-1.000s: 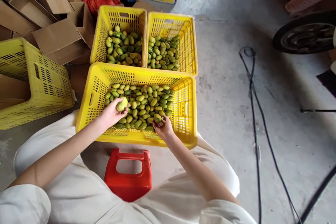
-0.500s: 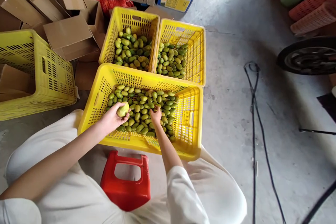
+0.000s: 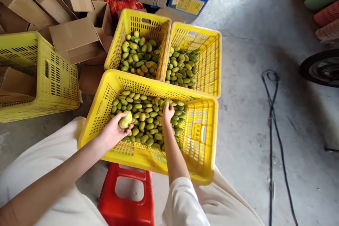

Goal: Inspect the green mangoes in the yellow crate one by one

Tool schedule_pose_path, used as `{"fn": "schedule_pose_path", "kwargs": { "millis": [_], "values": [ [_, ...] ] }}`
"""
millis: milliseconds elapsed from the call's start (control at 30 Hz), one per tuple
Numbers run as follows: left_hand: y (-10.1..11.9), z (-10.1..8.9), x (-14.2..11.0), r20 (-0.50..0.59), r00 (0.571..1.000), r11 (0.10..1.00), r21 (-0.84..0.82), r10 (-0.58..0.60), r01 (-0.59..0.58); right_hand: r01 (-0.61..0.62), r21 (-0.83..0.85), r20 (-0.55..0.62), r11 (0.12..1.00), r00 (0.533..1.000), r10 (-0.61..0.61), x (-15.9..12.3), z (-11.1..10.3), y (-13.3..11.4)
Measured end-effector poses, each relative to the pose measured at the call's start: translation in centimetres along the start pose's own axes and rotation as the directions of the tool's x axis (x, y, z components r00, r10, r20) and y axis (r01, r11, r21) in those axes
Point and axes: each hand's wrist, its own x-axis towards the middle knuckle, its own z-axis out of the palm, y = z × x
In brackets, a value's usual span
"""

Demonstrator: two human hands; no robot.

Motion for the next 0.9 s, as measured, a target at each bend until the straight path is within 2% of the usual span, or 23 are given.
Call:
{"fn": "schedule_pose_path", "kwargs": {
  "millis": [67, 100, 133, 167, 200, 233, 267, 300, 333, 400, 500, 600, 667, 733, 767, 833, 900],
  "values": [
    [-0.2, -0.1, 0.2, 0.022, 1.000, 1.000, 0.006, -0.001, 0.001, 0.075, 0.107, -0.106, 0.991, 0.992, -0.064, 3.3, -1.4, -4.2],
    [-0.3, -0.3, 0.3, 0.032, 0.999, 1.000, 0.012, -0.002, 0.002, 0.147, 0.279, -0.140, 0.949, 0.984, -0.112, 5.1, -2.1, -6.4],
    [-0.4, -0.4, 0.5, 0.038, 0.999, 1.000, 0.019, -0.003, 0.002, 0.225, 0.425, -0.126, 0.877, 0.974, -0.188, 6.7, -3.0, -8.4],
    [-0.5, -0.5, 0.7, 0.037, 0.999, 1.000, 0.028, -0.007, 0.006, 0.275, 0.503, -0.113, 0.819, 0.961, -0.253, 7.9, -3.8, -10.1],
    [-0.6, -0.5, 0.9, 0.034, 0.999, 0.999, 0.037, -0.012, 0.011, 0.297, 0.523, -0.117, 0.799, 0.954, -0.277, 8.7, -4.6, -11.3],
    [-0.6, -0.5, 1.1, 0.030, 0.999, 0.999, 0.042, -0.017, 0.016, 0.295, 0.476, -0.133, 0.828, 0.955, -0.264, 8.8, -5.3, -11.8],
    [-0.5, -0.5, 1.3, 0.027, 0.999, 0.999, 0.042, -0.020, 0.019, 0.269, 0.352, -0.141, 0.896, 0.962, -0.234, 8.4, -5.9, -11.8],
    [-0.4, -0.5, 1.4, 0.028, 0.999, 0.999, 0.038, -0.020, 0.019, 0.218, 0.165, -0.148, 0.962, 0.970, -0.194, 7.5, -6.5, -11.1],
    [-0.2, -0.5, 1.6, 0.030, 0.999, 0.999, 0.030, -0.016, 0.015, 0.148, -0.084, -0.138, 0.985, 0.978, -0.159, 6.2, -7.1, -9.9],
    [0.4, -0.5, 2.0, 0.025, 1.000, 1.000, 0.007, 0.003, -0.003, 0.064, -0.251, -0.115, 0.966, 0.989, -0.095, 2.7, -8.4, -6.3],
    [1.5, -0.7, 2.8, -0.032, 0.998, 0.999, -0.030, 0.045, -0.046, -0.041, -0.480, -0.017, 0.876, 0.999, 0.037, -3.2, -11.0, -0.3],
    [3.0, 0.0, 3.8, -0.058, 0.991, 0.991, -0.051, 0.118, -0.121, -0.121, -0.687, 0.082, 0.716, 0.967, 0.242, -8.6, -13.8, 4.4],
    [4.6, 1.7, 4.7, 0.004, 0.981, 0.979, -0.071, 0.194, -0.193, -0.133, -0.780, 0.129, 0.611, 0.922, 0.366, -11.1, -14.9, 6.4],
    [6.8, 4.7, 5.8, 0.094, 0.956, 0.959, -0.088, 0.278, -0.270, -0.120, -0.836, 0.186, 0.536, 0.856, 0.482, -12.5, -15.2, 7.6],
    [8.1, 6.5, 6.5, 0.150, 0.936, 0.947, -0.086, 0.319, -0.309, -0.095, -0.851, 0.217, 0.517, 0.831, 0.511, -12.7, -15.1, 8.0],
    [10.6, 10.2, 7.9, 0.170, 0.899, 0.914, -0.043, 0.404, -0.403, -0.048, -0.863, 0.274, 0.502, 0.791, 0.547, -12.6, -14.8, 8.5],
    [12.7, 12.9, 9.4, 0.209, 0.872, 0.888, 0.030, 0.444, -0.459, -0.003, -0.857, 0.334, 0.516, 0.760, 0.558, -12.0, -14.5, 8.9]
  ]
}}
